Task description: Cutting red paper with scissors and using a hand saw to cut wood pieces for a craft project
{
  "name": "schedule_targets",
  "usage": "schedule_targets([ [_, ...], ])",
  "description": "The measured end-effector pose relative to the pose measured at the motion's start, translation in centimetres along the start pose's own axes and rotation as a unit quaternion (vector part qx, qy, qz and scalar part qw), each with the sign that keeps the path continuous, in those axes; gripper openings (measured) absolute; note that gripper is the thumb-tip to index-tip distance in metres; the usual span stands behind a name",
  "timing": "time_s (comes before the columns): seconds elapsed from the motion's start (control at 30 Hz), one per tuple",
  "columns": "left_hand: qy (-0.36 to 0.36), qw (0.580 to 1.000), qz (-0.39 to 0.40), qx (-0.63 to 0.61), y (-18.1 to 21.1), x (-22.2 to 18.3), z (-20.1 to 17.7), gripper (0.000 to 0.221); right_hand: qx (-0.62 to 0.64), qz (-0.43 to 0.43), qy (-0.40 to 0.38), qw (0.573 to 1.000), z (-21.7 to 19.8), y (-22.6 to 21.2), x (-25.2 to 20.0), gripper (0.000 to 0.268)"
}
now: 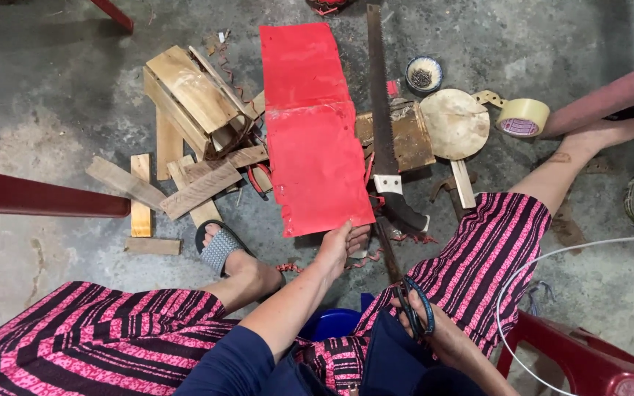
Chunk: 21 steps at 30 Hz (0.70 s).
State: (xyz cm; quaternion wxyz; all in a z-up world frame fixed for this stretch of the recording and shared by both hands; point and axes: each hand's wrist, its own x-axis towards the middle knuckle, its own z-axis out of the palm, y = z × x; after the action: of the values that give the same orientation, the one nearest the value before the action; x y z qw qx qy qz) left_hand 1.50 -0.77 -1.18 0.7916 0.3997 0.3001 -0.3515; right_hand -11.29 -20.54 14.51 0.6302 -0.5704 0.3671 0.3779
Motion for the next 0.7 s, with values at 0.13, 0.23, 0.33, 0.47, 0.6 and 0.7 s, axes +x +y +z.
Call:
schedule_targets([
  [0.13, 0.009, 1.0, 0.0, -0.008, 0.6, -0.8, 0.6, 0.048, -0.004, -0.008, 0.001, 1.0, 0.1, 0.2, 0.1, 0.095],
  [0.23, -0.005, 1.0, -0.001, 0.005, 0.3, -0.6, 0.4, 0.051, -0.012, -0.004, 0.001, 1.0, 0.6, -0.5, 0.0, 0.089],
  [0.33, 0.004, 1.0, -0.006, -0.007, 0.0, -0.6, 0.2, 0.049, -0.022, 0.016, 0.01, 1.0, 1.4, -1.2, -0.1, 0.087],
  [0.47, 0.008, 1.0, -0.012, -0.015, -0.1, -0.6, 0.2, 0.048, -0.027, 0.007, 0.015, 1.0, 2.7, -1.9, 0.1, 0.084],
  [0.6, 0.012, 1.0, -0.02, -0.002, 0.7, -1.4, 1.0, 0.051, -0.019, -0.027, 0.017, 0.999, 3.3, -1.9, 0.9, 0.086],
  [0.7, 0.009, 1.0, -0.014, -0.009, 0.9, -1.8, 1.2, 0.051, 0.011, -0.045, 0.012, 0.999, 3.3, -1.5, 1.3, 0.075],
])
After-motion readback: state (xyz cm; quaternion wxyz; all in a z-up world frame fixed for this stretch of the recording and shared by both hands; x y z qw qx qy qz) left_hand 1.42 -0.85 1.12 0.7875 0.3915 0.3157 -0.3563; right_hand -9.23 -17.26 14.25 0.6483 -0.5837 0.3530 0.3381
